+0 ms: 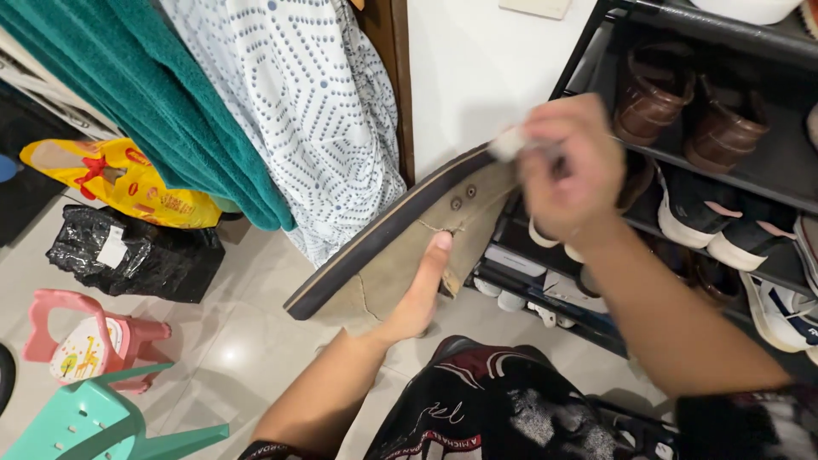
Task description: Cleaning a shoe with a sponge and a cloth before placing it back on a shoe rack.
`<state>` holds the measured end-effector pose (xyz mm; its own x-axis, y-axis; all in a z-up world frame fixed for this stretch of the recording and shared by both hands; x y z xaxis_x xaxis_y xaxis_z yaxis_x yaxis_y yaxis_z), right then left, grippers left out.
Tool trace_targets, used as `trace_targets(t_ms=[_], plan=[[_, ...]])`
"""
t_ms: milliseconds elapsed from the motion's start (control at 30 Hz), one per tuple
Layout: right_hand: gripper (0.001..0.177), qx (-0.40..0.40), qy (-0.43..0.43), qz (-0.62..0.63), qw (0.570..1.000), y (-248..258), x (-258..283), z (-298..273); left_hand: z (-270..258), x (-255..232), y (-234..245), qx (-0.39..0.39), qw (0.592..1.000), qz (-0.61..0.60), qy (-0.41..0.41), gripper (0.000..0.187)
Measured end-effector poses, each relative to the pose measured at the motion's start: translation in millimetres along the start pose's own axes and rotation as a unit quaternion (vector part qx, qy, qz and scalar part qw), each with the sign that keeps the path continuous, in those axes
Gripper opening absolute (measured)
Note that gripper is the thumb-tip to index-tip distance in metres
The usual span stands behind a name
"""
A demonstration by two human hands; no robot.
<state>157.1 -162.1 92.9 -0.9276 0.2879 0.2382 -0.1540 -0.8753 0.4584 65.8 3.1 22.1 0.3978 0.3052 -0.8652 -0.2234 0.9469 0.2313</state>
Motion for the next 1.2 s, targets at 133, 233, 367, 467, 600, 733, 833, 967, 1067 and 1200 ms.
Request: trace_targets(t_ms=[133,233,367,467,600,733,833,967,1067,1200], plan=[[0.006,-0.065,-0.176,0.087,0.978,8,-53,-34,-2,7,-8,0.005,0.990,-0.141,-0.018,0.035],[0.008,-0.065,-0.135,0.055,0.987,8,6,1,-2,23,-32,0.057,0.959,-0.279,0.004,0.036],[0.019,0.001,0.013,-0.060,0.998,3,65,31,-53,173,-97,0.098,0.839,-0.534,0.041,0.039],[0.018,-0.036,-0.019,-0.043,0.998,24,30,19,-51,154,-87,0.109,0.717,-0.684,0.076,0.067],[0.022,-0.107,-0.148,0.021,0.983,52,-33,-34,6,37,-63,0.068,0.674,-0.731,0.086,0.094],[0.020,-0.212,-0.255,0.115,0.936,72,-59,-48,40,10,-81,0.091,0.691,-0.711,0.091,0.095],[0.020,-0.243,-0.274,0.073,0.928,89,-70,-58,39,23,-121,0.132,0.702,-0.688,0.126,0.088],[0.010,-0.190,-0.275,0.015,0.942,114,-72,-54,22,61,-164,0.158,0.745,-0.636,0.126,0.071],[0.011,-0.182,-0.294,0.059,0.937,135,-64,-52,43,27,-154,0.151,0.702,-0.684,0.131,0.072],[0.015,-0.247,-0.254,0.130,0.926,140,-44,-43,59,1,-163,0.173,0.598,-0.760,0.188,0.082]])
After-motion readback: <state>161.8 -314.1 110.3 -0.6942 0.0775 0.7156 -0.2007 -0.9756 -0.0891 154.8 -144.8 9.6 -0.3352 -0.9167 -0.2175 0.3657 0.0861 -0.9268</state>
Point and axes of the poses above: each hand's wrist, its own z-axis towards the middle knuckle, its own y-axis out of the back of the hand, x = y × z, the point moved 7 cm from there along z, towards the middle knuckle, and after that the axes turned 5 degrees about -y, right-handed, at the moved point
